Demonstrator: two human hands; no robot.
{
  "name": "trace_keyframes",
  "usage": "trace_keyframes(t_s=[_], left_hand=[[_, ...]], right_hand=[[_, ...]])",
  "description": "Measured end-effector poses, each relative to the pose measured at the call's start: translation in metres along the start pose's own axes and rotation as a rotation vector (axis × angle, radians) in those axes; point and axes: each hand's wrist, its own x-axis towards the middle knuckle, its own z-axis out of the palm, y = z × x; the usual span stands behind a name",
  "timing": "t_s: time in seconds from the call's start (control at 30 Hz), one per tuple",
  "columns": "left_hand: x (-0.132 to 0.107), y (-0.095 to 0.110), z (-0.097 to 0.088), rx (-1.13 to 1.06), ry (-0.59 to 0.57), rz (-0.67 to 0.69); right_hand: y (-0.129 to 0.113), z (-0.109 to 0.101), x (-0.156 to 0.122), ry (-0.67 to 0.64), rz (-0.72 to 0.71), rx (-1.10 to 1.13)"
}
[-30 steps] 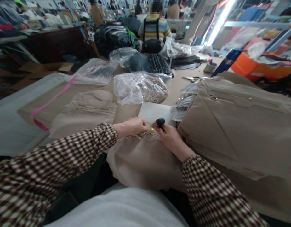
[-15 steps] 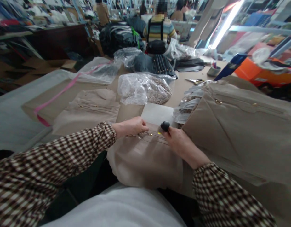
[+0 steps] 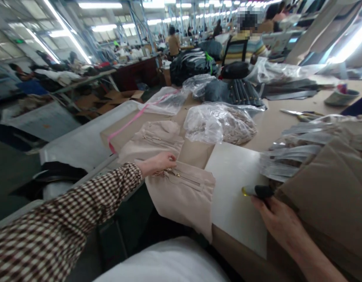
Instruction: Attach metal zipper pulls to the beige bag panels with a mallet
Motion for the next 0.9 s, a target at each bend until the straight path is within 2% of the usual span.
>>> trace_keyframes(t_s=[0.07, 0.13, 0.27, 0.37, 0.47, 0.53, 0.6, 0.7, 0.77, 0.83, 0.9], left_hand=[[0.004, 0.003, 0.006, -0.008, 0.010, 0.011], [0.004, 0.009, 0.008, -0.028, 0.008, 0.006], [-0.003, 0.016, 0.007, -0.101, -0.038, -0.055], [-0.005, 0.016, 0.006, -0.230, -0.063, -0.102], [-0.003, 0.010, -0.005, -0.584, -0.103, -0.155], [-0.004, 0.000, -0.024, -0.780, -0.078, -0.171], [-0.009, -0.016, -0.046, -0.832, -0.007, -0.169], [-0.029, -0.050, -0.064, -0.685, 0.056, -0.193], [-0.046, -0.071, -0.058, -0.541, 0.054, -0.254], [-0.059, -0.087, -0.039, -0.470, 0.035, -0.293], [-0.067, -0.095, -0.016, -0.491, 0.015, -0.286]], right_hand=[[-0.014, -0.001, 0.000, -0.008, 0.044, 0.076], [-0.039, -0.001, 0.002, -0.043, 0.016, 0.105], [-0.111, 0.012, 0.025, -0.101, -0.223, -0.073], [-0.146, 0.033, 0.050, -0.192, -0.381, -0.267], [-0.151, 0.054, 0.062, -0.299, -0.341, -0.350], [-0.145, 0.062, 0.063, -0.299, -0.336, -0.367], [-0.140, 0.064, 0.061, -0.287, -0.350, -0.383], [-0.140, 0.061, 0.062, -0.281, -0.330, -0.399], [-0.143, 0.059, 0.064, -0.288, -0.310, -0.396], [-0.145, 0.060, 0.066, -0.288, -0.296, -0.389], [-0.145, 0.062, 0.067, -0.280, -0.298, -0.381]])
